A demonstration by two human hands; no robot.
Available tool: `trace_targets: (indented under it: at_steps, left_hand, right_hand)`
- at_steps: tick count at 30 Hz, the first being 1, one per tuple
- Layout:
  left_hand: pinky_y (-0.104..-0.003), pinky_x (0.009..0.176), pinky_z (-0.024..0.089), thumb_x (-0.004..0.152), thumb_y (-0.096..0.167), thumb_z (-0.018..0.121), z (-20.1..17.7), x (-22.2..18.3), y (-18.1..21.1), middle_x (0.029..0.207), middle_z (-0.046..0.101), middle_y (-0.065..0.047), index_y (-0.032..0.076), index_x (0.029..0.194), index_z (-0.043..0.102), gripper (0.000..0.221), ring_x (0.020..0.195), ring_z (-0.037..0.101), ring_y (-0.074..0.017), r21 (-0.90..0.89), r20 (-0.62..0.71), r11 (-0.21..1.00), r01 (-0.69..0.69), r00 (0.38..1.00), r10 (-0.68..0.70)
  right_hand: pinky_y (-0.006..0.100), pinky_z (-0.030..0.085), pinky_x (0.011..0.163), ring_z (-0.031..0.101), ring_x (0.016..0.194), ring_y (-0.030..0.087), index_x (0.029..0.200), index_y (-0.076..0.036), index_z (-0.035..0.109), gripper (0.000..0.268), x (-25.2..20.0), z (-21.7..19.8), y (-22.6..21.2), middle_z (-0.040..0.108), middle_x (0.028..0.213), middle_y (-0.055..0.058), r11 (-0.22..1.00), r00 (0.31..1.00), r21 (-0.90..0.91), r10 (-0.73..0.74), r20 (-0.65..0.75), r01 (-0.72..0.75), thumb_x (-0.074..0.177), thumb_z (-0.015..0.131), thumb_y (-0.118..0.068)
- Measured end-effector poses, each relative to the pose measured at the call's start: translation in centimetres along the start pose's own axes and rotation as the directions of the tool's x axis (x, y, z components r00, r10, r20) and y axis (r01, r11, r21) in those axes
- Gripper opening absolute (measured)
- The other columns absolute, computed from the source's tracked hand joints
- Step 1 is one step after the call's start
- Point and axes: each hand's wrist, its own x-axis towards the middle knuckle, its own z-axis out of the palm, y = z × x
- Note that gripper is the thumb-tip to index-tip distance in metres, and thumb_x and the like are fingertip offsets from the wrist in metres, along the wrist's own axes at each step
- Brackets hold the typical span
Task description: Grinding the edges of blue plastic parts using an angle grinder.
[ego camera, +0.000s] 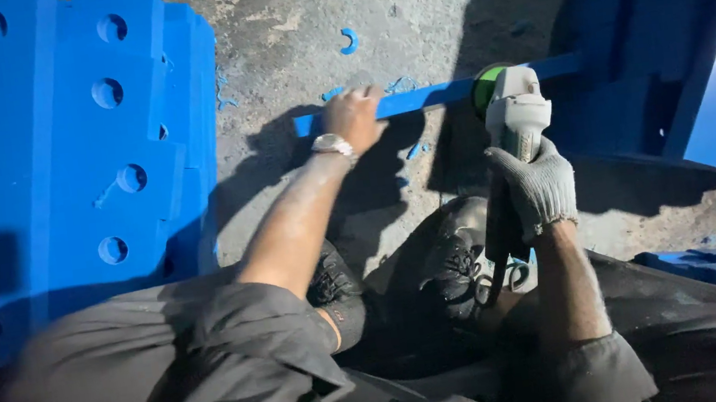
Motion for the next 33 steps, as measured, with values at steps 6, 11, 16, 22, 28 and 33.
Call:
trace_targets:
  at_steps: [6,11,16,22,28,33]
  left_hand:
    - [-0.050,0.079,0.057,0.065,0.029,0.091,-1.0,-0.2,-0.4,0.098,0.074,-0.012,0.012,0.099,0.065,0.046,0.094,0.072,-0.0368,-0.031,-0.132,0.995,-0.091,0.988,0.086]
    - [-0.052,0.080,0.054,0.081,0.017,0.082,0.3,-3.8,-4.7,0.103,0.073,-0.013,0.015,0.107,0.067,0.030,0.095,0.070,-0.0396,-0.162,-0.099,0.986,0.037,0.994,-0.054]
    - [-0.052,0.081,0.054,0.080,0.015,0.081,-0.4,-5.2,-4.3,0.104,0.071,-0.018,0.011,0.108,0.065,0.032,0.096,0.068,-0.0430,-0.301,-0.148,0.950,0.084,0.980,-0.133]
    - [-0.052,0.081,0.053,0.072,0.003,0.076,-1.0,-5.0,-3.8,0.104,0.070,-0.020,0.006,0.108,0.063,0.038,0.097,0.066,-0.0448,-0.341,-0.148,0.936,0.083,0.979,-0.140]
    - [-0.050,0.086,0.055,0.083,-0.011,0.065,0.8,-5.0,-4.8,0.112,0.070,-0.019,0.009,0.116,0.064,0.038,0.105,0.067,-0.0433,-0.318,-0.178,0.946,0.070,0.975,-0.132]
    - [-0.051,0.082,0.054,0.071,-0.002,0.075,-0.8,-5.0,-3.9,0.107,0.068,-0.022,0.004,0.108,0.061,0.040,0.099,0.065,-0.0461,-0.368,-0.148,0.927,0.077,0.979,-0.140]
  right_hand:
    - [0.040,0.056,0.083,0.074,0.096,0.028,0.123,-0.002,0.069,0.073,1.2,0.2,1.3,0.076,0.106,0.018,0.997,1.000,-0.078,0.004,-0.003,-0.005,0.074,0.084,-0.053]
    - [0.040,0.056,0.083,0.074,0.096,0.028,0.123,-0.003,0.069,0.072,1.2,0.7,0.2,0.076,0.107,0.017,0.998,0.999,-0.053,0.031,0.019,-0.030,0.073,0.083,-0.052]
    - [0.040,0.056,0.085,0.073,0.098,0.028,0.124,-0.001,0.067,0.071,1.4,2.2,0.4,0.076,0.109,0.018,0.996,0.999,-0.070,-0.050,0.018,0.052,0.077,0.084,-0.052]
    - [0.037,0.059,0.084,0.077,0.095,0.026,0.124,-0.003,0.064,0.067,-3.2,4.9,-6.8,0.077,0.105,0.014,1.000,0.989,0.016,-0.015,0.145,0.013,0.073,0.080,-0.043]
    - [0.038,0.056,0.081,0.072,0.091,0.028,0.128,-0.003,0.061,0.065,-4.7,5.9,-8.8,0.075,0.103,0.016,0.981,0.950,-0.132,-0.100,0.295,0.145,0.076,0.084,-0.037]
    - [0.035,0.059,0.081,0.077,0.090,0.023,0.122,-0.004,0.066,0.061,-1.2,3.4,-4.0,0.079,0.103,0.012,0.998,0.973,0.063,-0.031,0.229,0.017,0.075,0.077,-0.041]
